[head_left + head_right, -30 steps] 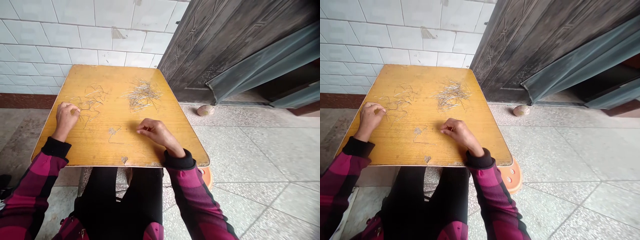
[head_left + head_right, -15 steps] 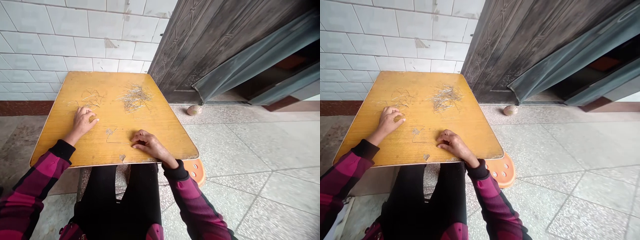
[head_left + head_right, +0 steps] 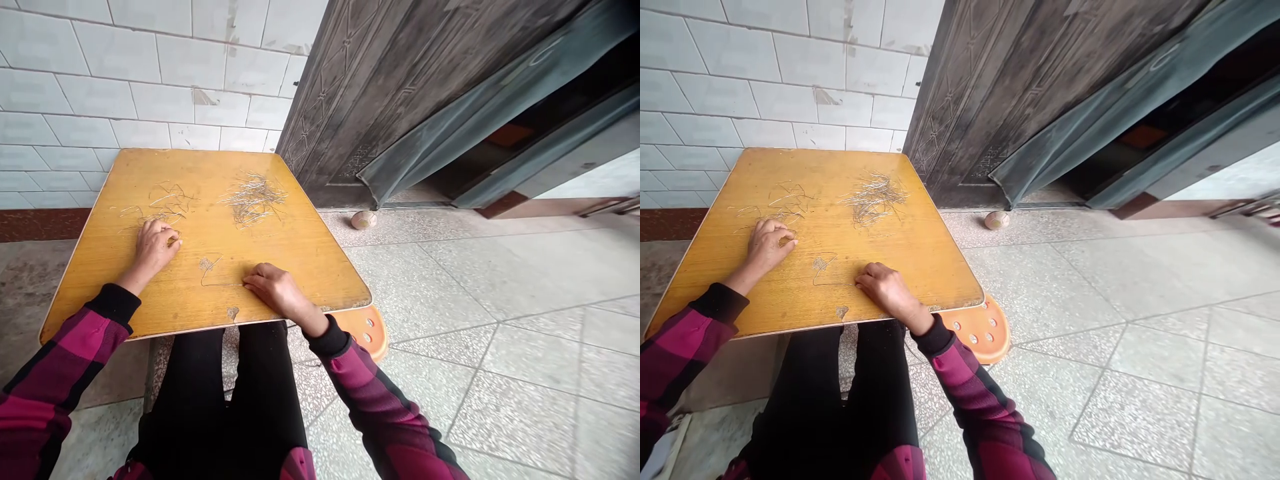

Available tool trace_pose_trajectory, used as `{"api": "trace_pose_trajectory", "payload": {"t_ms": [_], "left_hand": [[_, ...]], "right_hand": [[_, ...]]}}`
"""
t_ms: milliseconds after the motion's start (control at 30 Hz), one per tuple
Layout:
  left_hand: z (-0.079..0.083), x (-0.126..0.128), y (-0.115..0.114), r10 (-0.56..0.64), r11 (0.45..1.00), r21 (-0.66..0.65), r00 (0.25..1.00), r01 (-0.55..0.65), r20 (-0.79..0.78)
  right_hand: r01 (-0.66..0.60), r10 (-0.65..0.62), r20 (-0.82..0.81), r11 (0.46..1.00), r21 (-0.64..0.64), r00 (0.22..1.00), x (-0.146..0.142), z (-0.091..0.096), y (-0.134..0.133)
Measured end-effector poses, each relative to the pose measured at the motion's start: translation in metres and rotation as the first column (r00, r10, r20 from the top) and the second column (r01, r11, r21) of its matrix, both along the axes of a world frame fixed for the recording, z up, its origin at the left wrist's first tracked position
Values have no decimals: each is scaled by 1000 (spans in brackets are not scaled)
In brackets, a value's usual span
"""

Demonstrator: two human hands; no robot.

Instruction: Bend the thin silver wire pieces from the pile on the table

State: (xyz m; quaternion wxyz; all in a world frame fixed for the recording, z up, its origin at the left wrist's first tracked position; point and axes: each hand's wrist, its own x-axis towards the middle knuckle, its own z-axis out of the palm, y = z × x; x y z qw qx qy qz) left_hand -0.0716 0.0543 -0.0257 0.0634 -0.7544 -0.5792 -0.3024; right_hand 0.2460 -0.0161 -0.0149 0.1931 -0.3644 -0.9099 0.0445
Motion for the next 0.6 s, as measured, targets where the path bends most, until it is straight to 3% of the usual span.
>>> {"api": "trace_pose_trajectory", "payload": {"t_ms": [133,233,400,600], "left_hand": [[0,1,-1,10,1000,18,1000,-10,-12],[-1,1,-2,20,999,41,999,-19,-34],[-2,-2,0,25,998,55,999,-23,-23],[7,-7,1,42,996,72,996,-48,72]], "right_hand": [[38,-50,402,999,39,914,-18,25,-13],[48,-52,553,999,21,832,-34,38,-17],[-30,-5,620,998,46,785,-48,44,-5],[-70,58,610,998,-3,790,-36,51,20]]}}
